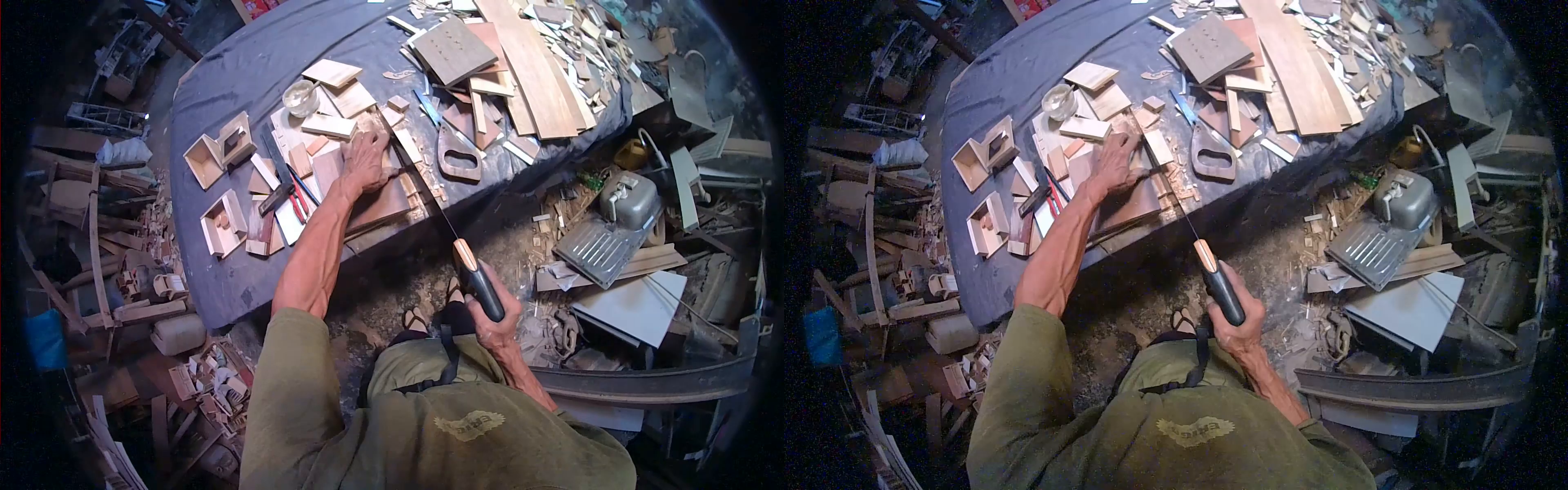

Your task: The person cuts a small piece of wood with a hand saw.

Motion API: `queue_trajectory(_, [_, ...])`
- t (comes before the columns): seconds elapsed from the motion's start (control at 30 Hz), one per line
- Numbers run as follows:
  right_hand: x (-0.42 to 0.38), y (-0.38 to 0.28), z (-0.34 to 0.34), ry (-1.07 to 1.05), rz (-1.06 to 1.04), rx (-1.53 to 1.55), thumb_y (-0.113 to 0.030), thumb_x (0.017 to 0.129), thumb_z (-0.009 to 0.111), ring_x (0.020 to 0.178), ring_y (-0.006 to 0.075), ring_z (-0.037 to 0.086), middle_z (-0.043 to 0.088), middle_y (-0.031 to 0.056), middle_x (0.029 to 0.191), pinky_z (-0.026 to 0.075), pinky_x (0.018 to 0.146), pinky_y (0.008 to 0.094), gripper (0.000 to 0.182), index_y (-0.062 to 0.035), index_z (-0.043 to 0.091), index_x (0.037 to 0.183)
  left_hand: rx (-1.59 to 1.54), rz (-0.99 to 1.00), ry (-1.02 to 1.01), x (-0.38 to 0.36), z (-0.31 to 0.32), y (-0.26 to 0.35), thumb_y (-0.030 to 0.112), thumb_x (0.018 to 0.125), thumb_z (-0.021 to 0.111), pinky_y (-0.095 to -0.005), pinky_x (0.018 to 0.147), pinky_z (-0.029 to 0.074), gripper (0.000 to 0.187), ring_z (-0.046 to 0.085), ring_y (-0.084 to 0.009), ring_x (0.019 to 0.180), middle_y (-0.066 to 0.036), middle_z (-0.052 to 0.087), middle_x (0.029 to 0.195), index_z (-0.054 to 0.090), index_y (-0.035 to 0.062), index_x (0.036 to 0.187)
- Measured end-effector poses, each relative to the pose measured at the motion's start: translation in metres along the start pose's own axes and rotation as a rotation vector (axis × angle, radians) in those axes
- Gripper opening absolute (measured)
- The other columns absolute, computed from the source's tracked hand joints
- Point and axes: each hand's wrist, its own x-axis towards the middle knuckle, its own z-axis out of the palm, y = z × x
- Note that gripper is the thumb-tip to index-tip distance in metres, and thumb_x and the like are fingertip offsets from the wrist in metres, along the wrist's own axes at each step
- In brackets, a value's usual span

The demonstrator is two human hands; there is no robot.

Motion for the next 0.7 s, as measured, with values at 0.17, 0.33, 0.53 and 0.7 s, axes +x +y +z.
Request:
queue_trajectory(0.17, [0.010,-0.001,-0.002,-0.026,-0.011,0.035,-0.004,0.077,0.069,0.083,0.0182,0.070,0.072,0.0171,0.100,0.054,0.074,0.0300,0.063,-0.0073,0.057,0.139,0.043,-0.137,-0.039,0.002,-0.014,0.003,0.058,0.067,0.082,-0.0768,0.103,0.030,0.115,0.041,-0.0390,0.136,-0.017,0.044,0.144,0.024,0.0073,0.152])
queue_trajectory(0.33, [0.012,0.006,-0.007,-0.057,-0.028,0.020,-0.003,0.077,0.069,0.078,0.0189,0.070,0.072,0.0180,0.099,0.054,0.071,0.0304,0.063,-0.0060,0.057,0.139,-0.087,-0.218,-0.059,-0.010,-0.019,0.003,0.055,0.064,0.085,-0.0735,0.101,0.033,0.119,0.040,-0.0389,0.138,-0.021,0.043,0.148,0.023,0.0062,0.153])
queue_trajectory(0.53, [0.015,0.001,-0.011,-0.069,-0.050,0.009,-0.002,0.077,0.067,0.076,0.0186,0.070,0.072,0.0192,0.101,0.054,0.070,0.0310,0.062,-0.0039,0.057,0.138,0.030,-0.092,0.116,-0.011,-0.018,0.010,0.046,0.068,0.084,-0.0675,0.099,0.037,0.095,0.049,-0.0394,0.126,-0.020,0.055,0.130,0.041,0.0043,0.142])
queue_trajectory(0.7, [0.018,-0.001,-0.009,-0.086,-0.021,0.021,-0.001,0.077,0.066,0.081,0.0190,0.070,0.072,0.0182,0.101,0.054,0.073,0.0309,0.062,-0.0039,0.056,0.138,0.051,0.060,0.065,-0.007,-0.014,0.002,0.038,0.075,0.080,-0.0522,0.100,0.044,0.061,0.053,-0.0408,0.116,-0.022,0.057,0.121,0.060,-0.0006,0.119])
